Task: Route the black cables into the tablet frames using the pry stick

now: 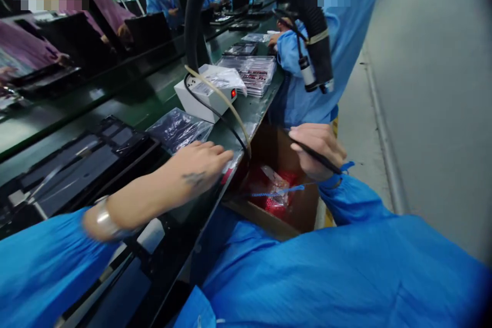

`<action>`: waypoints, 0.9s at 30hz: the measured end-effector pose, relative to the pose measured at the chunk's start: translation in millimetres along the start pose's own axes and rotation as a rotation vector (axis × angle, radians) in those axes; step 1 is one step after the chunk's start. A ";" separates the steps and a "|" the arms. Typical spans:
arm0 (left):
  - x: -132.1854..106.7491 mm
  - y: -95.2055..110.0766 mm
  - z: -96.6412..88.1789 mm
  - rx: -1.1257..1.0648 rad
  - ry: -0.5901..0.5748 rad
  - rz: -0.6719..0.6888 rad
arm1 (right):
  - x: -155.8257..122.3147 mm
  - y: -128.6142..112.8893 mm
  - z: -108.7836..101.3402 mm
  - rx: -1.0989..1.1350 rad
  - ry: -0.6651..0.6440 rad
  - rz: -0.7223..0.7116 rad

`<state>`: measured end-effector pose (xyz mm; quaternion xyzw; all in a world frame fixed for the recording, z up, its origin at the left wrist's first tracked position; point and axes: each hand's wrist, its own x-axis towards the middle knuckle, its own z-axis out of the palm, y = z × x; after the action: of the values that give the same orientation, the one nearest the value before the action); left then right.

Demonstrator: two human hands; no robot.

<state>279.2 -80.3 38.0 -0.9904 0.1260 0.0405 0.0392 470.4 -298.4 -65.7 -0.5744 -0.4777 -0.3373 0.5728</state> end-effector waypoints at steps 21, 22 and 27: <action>53.7 35.8 -16.9 -1.397 0.231 -0.158 | 13.0 82.8 -18.0 0.604 0.098 0.662; 19.6 23.3 -17.6 -1.241 0.245 -0.204 | 19.0 75.0 -11.8 0.602 -0.006 0.643; -175.3 -6.6 -10.2 -0.700 0.177 -0.653 | 39.1 17.5 44.0 0.770 -0.558 0.511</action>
<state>112.4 -31.6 64.4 -0.9316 -0.2094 -0.0182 -0.2966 492.1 -246.9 -40.0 -0.4888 -0.5457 0.1775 0.6572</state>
